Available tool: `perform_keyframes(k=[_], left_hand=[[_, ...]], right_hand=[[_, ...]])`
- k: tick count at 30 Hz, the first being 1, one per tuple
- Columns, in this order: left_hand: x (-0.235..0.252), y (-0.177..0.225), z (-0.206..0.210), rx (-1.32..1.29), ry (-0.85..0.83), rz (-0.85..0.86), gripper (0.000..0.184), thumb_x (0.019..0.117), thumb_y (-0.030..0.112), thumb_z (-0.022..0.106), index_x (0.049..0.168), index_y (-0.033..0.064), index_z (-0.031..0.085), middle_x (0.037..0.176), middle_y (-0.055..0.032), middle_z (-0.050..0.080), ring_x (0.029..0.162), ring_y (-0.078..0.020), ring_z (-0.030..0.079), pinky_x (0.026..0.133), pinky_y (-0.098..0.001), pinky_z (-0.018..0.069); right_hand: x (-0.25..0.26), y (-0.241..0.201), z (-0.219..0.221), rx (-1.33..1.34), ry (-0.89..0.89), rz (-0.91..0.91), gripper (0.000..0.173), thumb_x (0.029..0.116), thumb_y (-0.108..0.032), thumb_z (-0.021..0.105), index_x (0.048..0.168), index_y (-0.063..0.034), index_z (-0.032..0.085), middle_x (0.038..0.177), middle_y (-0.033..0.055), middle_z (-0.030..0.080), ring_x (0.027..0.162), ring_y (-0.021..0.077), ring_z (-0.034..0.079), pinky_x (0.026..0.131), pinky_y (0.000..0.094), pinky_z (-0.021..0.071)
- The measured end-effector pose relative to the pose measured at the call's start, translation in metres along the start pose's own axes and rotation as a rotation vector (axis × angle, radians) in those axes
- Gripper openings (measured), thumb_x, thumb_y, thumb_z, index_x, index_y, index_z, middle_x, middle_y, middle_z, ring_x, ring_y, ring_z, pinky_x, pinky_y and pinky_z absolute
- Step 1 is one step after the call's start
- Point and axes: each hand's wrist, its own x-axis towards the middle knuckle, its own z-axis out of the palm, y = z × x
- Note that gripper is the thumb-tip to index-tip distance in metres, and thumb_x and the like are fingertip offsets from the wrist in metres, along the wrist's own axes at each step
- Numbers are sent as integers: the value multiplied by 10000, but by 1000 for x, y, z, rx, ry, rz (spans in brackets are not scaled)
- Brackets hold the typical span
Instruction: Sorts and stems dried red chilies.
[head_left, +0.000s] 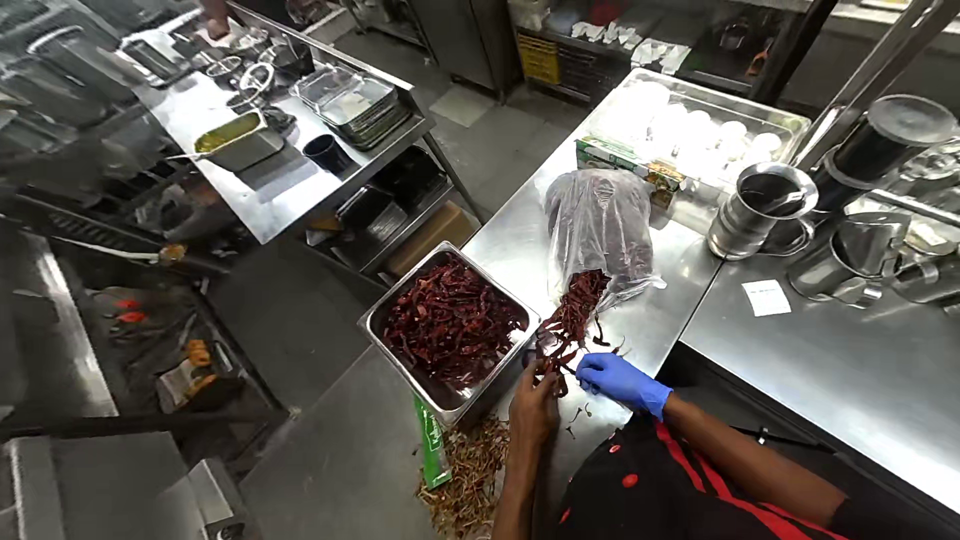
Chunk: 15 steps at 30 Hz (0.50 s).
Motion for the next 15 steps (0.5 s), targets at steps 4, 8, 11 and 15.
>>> perform_keyframes(k=[4,8,11,15], left_hand=[[6,18,-33,57,78,136,207,987,218,634,1105,168,795,1273,-65,704,1100,-253,693,924,-463,580],[13,41,-56,247,-11,242,212,1007,234,595,1050,180,795,1110,-1,758,969,-216,714,827,-436,574],[15,55,-63,292,-78,221,240,1029,228,538,1042,149,764,1034,-20,752,939,-227,709,812,-441,564],[11,61,-59,106,-117,125,417,1081,385,405,1057,121,727,952,-21,724,904,-185,698,816,-417,571]], right_hand=[[-7,-12,0,407,-157,80,513,1074,-537,420,1070,-84,660,869,27,654,635,94,589,564,230,485],[-3,-36,16,380,-134,53,551,1072,-557,406,821,-107,600,658,-19,517,544,78,485,525,233,414],[6,-39,26,229,17,-11,557,1069,-513,449,719,-103,585,599,-6,456,542,109,444,540,291,376],[2,-38,29,73,154,-70,574,1055,-530,465,719,-93,625,628,52,530,590,181,525,576,400,436]])
